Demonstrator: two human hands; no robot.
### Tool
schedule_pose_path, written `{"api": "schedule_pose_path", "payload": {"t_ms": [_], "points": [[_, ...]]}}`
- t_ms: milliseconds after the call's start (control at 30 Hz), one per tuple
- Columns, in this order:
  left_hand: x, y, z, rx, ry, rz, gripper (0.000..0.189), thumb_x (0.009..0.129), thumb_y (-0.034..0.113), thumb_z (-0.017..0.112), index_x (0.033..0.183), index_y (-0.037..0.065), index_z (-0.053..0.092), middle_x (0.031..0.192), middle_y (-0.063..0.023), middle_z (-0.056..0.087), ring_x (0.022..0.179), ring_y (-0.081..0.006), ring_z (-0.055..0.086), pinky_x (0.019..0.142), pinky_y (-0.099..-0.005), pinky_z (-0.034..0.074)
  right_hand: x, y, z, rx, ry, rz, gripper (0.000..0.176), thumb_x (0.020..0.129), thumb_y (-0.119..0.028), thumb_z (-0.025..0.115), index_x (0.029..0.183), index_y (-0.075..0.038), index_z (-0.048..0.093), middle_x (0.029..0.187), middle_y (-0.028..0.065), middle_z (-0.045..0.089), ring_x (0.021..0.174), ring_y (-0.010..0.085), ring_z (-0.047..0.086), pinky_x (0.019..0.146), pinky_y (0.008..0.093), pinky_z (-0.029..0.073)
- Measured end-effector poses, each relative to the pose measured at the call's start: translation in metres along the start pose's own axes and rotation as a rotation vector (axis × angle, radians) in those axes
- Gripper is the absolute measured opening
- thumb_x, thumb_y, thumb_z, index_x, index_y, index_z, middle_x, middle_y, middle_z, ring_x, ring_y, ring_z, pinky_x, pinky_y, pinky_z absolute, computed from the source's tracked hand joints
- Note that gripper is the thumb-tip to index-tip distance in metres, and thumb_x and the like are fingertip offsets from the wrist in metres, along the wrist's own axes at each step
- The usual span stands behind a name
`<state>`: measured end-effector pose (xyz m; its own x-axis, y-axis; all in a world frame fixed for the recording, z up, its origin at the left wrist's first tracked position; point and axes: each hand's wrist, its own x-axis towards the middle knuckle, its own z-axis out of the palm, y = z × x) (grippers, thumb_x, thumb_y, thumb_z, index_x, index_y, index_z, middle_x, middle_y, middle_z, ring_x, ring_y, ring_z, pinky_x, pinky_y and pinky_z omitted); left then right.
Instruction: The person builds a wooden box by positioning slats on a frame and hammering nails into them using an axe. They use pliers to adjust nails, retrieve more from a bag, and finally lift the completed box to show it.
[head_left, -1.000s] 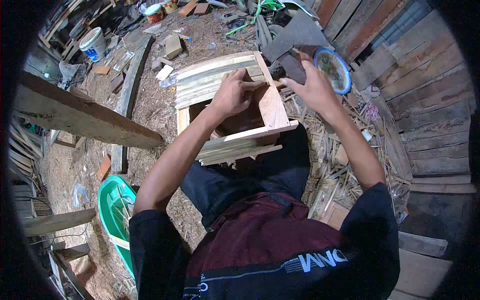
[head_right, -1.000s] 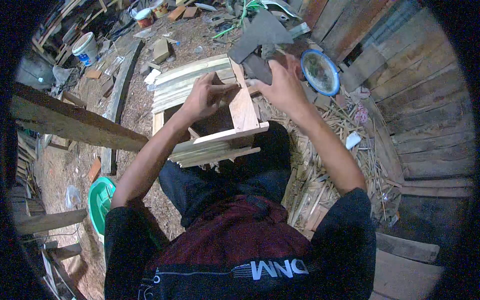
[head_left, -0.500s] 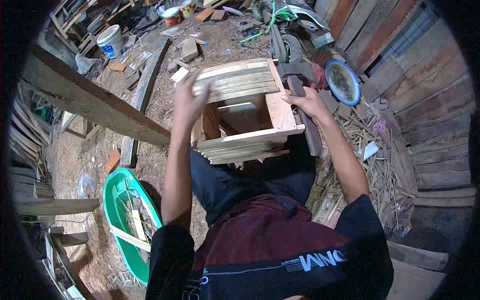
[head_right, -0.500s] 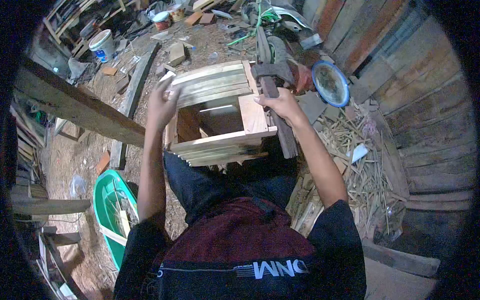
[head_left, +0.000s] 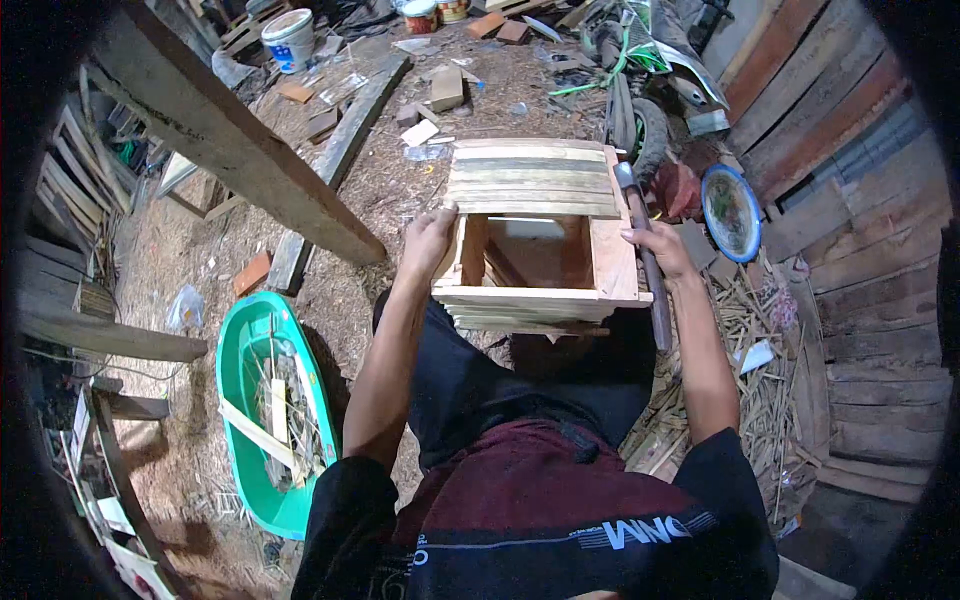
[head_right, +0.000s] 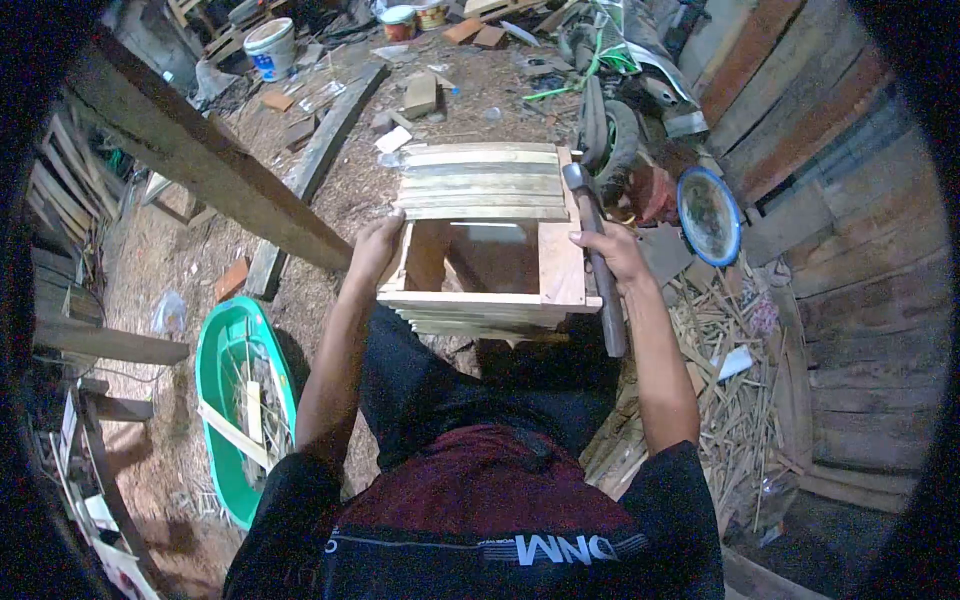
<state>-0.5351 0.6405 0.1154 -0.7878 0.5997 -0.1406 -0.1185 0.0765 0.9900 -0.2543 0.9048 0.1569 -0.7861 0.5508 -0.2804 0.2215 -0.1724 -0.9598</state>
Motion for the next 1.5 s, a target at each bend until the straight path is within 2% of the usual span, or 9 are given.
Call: {"api": "schedule_pose_path", "payload": {"t_ms": [167,267,400,467,533,633,833,1200,1500], "points": [[-0.005,0.003,-0.017,0.035,-0.009,-0.069,0.041,0.101,0.035,0.057,0.1,-0.004,0.071,0.09,-0.0026,0.068,0.079,-0.0089,0.058,0.071,-0.0241,0.047,-0.008,-0.021,0.001,0.088,-0.049,0.039,0.033,0.079,-0.012,0.073,0.11,-0.001,0.068,0.085,0.0051,0.068,0.067,0.0137,0.062,0.067,0.0279,0.052],[-0.059,0.095,-0.012,0.288,0.147,-0.063,0.047,0.099,0.043,0.059,0.094,-0.001,0.071,0.076,0.0001,0.063,0.069,-0.0075,0.051,0.061,-0.025,0.042,-0.025,-0.063,0.023,0.121,0.024,-0.098,0.039,0.077,-0.009,0.074,0.115,-0.002,0.066,0.083,0.004,0.068,0.066,0.0129,0.062,0.066,0.0286,0.053],[-0.117,0.134,-0.037,0.091,0.199,-0.062,0.037,0.101,0.032,0.059,0.096,-0.004,0.07,0.078,-0.0023,0.066,0.072,-0.0085,0.054,0.064,-0.0279,0.046,-0.07,-0.157,0.042,0.013,-0.138,0.117,0.022,0.079,-0.013,0.073,0.098,-0.004,0.067,0.077,-0.0014,0.062,0.062,0.0078,0.056,0.056,0.024,0.047],[-0.162,0.195,-0.04,-0.013,0.296,-0.056,0.038,0.101,0.029,0.058,0.084,-0.005,0.067,0.072,0.0018,0.061,0.067,-0.0058,0.05,0.059,-0.027,0.042,-0.086,-0.19,0.053,0.007,-0.203,0.091,0.021,0.078,-0.013,0.073,0.096,-0.005,0.067,0.076,-0.0021,0.061,0.061,0.0079,0.056,0.055,0.0237,0.046],[-0.203,0.24,-0.061,0.056,0.215,-0.01,0.041,0.102,0.034,0.056,0.097,-0.005,0.069,0.086,-0.0021,0.068,0.077,-0.009,0.058,0.069,-0.0263,0.047,-0.11,-0.238,0.069,0.039,-0.266,0.176,0.02,0.078,-0.013,0.074,0.095,-0.006,0.066,0.075,-0.0017,0.061,0.06,0.0083,0.056,0.054,0.0236,0.046],[-0.254,0.301,-0.064,0.174,0.561,0.024,0.038,0.099,0.025,0.062,0.07,0.001,0.059,0.064,0.0037,0.05,0.062,-0.0059,0.044,0.055,-0.028,0.038,-0.139,-0.311,0.091,-0.022,-0.302,0.281,0.02,0.076,-0.011,0.075,0.093,-0.007,0.065,0.075,-0.0014,0.061,0.063,0.0093,0.057,0.06,0.0246,0.048],[-0.37,0.472,-0.065,-0.049,0.664,-0.193,0.038,0.101,0.035,0.058,0.084,0.002,0.065,0.069,0.0055,0.055,0.063,-0.0062,0.047,0.055,-0.0263,0.039,-0.184,-0.424,0.134,-0.032,-0.49,0.252,0.019,0.077,-0.013,0.077,0.092,-0.006,0.067,0.079,0.0,0.065,0.069,0.0107,0.06,0.066,0.0263,0.049],[-0.567,0.536,0.018,-0.104,1.303,-0.012,0.038,0.099,0.032,0.061,0.081,-0.001,0.067,0.067,0.0044,0.056,0.061,-0.0049,0.046,0.053,-0.0269,0.036,-0.227,-0.469,0.204,-0.169,-0.965,0.333,0.028,0.08,-0.016,0.074,0.102,-0.003,0.066,0.087,0.0027,0.068,0.074,0.012,0.064,0.069,0.0267,0.051],[-0.674,0.477,0.104,-0.09,1.804,0.036,0.027,0.099,0.02,0.062,0.088,-0.003,0.07,0.072,0.0023,0.062,0.065,-0.0046,0.051,0.057,-0.0242,0.041,-0.298,-0.466,0.271,-0.243,-1.232,0.423,0.02,0.079,-0.019,0.074,0.088,-0.005,0.064,0.074,0.0072,0.067,0.062,0.0177,0.064,0.057,0.029,0.052]]}}
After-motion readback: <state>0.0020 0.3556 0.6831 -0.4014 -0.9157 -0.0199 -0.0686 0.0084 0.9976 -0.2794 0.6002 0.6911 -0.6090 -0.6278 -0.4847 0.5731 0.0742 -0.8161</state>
